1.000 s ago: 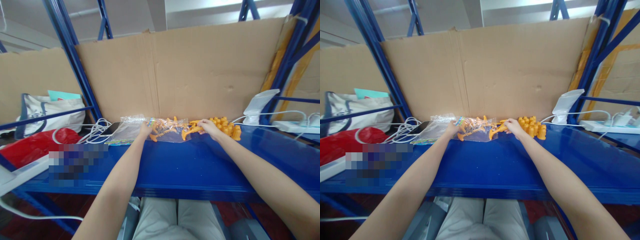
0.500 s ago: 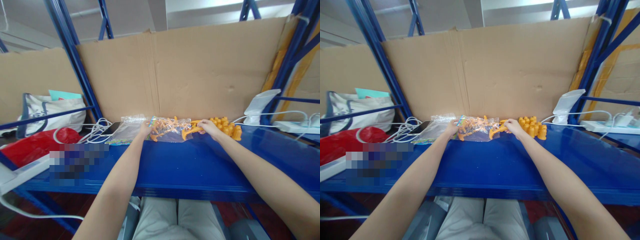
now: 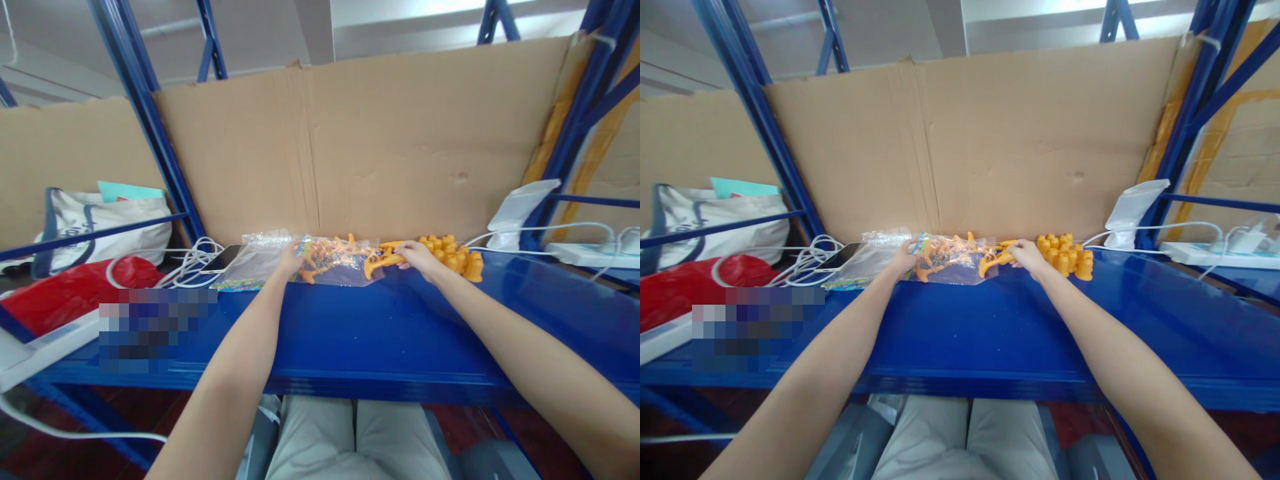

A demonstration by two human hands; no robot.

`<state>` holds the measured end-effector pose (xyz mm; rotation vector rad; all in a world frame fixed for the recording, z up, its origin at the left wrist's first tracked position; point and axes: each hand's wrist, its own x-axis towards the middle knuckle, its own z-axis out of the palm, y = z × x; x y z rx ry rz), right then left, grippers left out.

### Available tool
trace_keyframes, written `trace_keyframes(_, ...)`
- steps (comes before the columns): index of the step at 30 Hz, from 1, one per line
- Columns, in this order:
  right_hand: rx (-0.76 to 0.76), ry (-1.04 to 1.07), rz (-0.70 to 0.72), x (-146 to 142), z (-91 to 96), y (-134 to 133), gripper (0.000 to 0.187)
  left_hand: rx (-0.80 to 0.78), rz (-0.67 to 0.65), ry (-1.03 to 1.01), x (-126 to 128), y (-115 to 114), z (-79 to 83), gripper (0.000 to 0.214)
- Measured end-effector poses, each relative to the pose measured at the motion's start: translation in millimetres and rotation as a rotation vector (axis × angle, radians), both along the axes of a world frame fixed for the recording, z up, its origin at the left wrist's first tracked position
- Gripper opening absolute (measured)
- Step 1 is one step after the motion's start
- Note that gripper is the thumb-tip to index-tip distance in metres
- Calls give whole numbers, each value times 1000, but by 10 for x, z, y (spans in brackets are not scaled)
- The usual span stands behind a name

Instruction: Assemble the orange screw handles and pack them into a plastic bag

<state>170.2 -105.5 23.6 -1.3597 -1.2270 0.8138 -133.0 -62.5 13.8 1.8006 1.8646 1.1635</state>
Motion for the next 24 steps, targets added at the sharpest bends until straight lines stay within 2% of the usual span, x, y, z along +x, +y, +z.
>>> trace_keyframes(3, 52, -57, -20, -11, 18, -12, 18, 178, 58, 348, 40, -53, 47, 47)
trace_keyframes(5, 51, -67, -17, -22, 29, -31, 19, 256, 32, 478, 144, -108, 100, 40)
trace_keyframes(7, 39, -64, -12, -31, 33, -48, 19, 332, -127, 570, 314, -175, 138, 39)
trace_keyframes(10, 18, -48, -3, -31, 30, -54, 19, 398, -469, 737, 629, -280, 120, 42)
trace_keyframes(13, 6, -26, 13, -26, 21, -42, 20, 415, -660, 867, 889, -367, 36, 48)
trace_keyframes(18, -6, 18, 35, -36, -3, -24, 19, 335, -668, 969, 1017, -437, -52, 35)
trace_keyframes(24, -12, 62, 85, -45, -23, -28, 17, 294, -703, 898, 981, -468, -23, 27)
